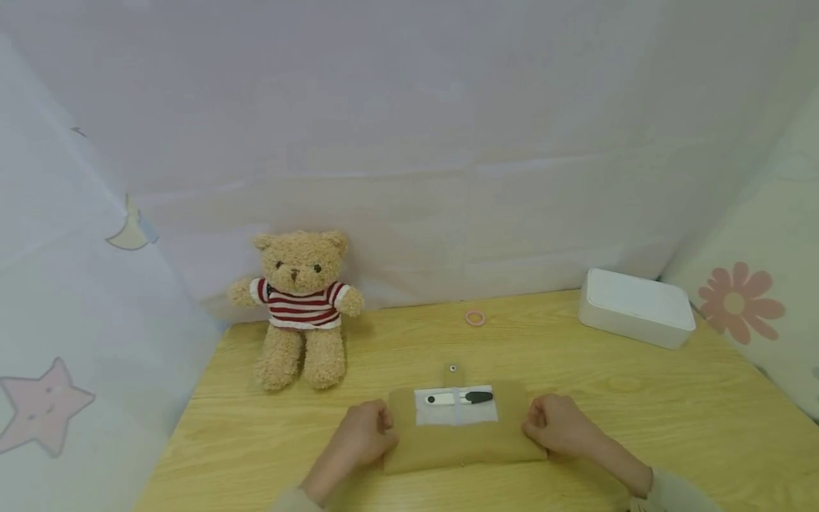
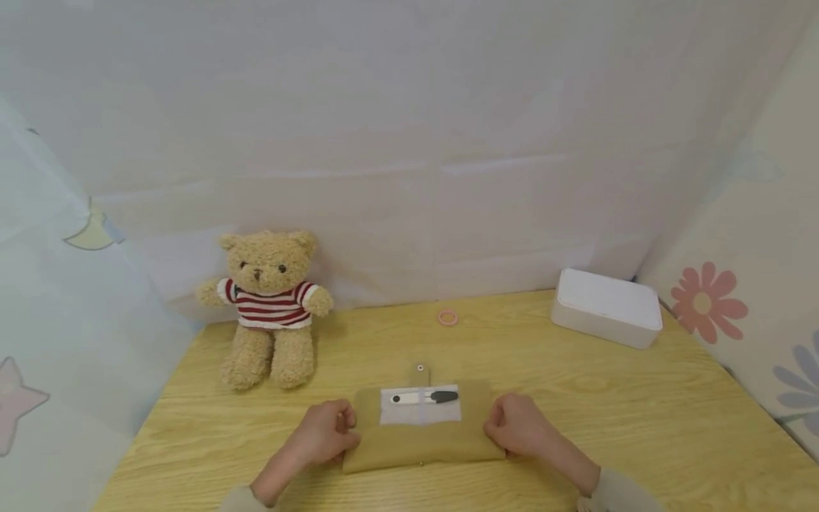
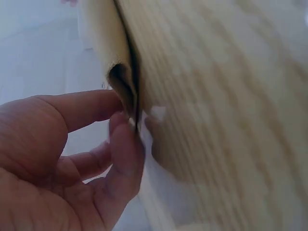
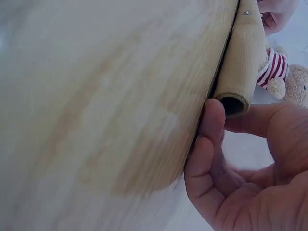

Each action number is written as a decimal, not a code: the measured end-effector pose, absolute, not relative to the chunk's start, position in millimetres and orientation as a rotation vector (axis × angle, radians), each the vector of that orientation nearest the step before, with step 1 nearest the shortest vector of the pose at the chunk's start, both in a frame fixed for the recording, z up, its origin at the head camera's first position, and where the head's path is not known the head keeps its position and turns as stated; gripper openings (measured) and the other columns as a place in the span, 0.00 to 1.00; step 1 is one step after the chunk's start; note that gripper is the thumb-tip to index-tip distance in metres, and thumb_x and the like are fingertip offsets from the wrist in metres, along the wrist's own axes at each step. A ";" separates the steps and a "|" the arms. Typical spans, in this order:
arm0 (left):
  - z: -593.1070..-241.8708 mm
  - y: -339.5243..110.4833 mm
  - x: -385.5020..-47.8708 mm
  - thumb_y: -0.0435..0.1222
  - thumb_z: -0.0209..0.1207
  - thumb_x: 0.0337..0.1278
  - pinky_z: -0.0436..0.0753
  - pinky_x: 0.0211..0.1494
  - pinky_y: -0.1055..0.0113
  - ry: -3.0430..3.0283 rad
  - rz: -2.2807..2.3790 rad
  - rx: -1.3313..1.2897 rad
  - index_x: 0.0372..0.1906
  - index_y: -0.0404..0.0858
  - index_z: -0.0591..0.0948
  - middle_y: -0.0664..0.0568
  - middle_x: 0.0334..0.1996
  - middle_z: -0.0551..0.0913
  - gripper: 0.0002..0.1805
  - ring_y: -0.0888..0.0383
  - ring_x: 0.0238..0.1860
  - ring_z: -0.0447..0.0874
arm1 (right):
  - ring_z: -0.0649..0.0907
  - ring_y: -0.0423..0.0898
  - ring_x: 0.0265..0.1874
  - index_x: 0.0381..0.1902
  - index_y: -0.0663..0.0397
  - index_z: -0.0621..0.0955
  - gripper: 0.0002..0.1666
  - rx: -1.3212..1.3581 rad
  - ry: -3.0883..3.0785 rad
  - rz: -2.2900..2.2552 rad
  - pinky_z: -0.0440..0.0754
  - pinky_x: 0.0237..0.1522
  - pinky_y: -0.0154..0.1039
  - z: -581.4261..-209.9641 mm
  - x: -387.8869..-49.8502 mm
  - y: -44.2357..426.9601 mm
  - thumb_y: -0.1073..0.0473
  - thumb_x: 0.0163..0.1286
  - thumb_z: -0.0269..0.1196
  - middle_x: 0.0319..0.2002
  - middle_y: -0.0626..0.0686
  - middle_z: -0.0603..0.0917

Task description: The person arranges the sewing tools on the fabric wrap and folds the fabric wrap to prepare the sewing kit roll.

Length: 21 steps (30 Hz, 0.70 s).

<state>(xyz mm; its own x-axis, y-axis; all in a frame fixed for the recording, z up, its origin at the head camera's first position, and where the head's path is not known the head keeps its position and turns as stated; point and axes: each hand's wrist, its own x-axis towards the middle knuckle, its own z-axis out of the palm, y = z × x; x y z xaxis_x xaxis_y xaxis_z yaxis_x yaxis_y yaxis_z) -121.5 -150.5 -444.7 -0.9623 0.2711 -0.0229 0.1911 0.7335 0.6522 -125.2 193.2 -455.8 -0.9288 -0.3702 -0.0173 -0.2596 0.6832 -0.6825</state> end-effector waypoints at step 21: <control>-450.8 -147.7 -121.6 0.25 0.63 0.43 0.81 0.42 0.68 2.670 1.202 0.967 0.36 0.33 0.83 0.49 0.34 0.85 0.10 0.60 0.37 0.81 | 0.80 0.35 0.28 0.28 0.52 0.83 0.12 -0.983 2.777 -1.122 0.80 0.30 0.32 -456.9 -131.3 190.0 0.75 0.52 0.67 0.28 0.45 0.84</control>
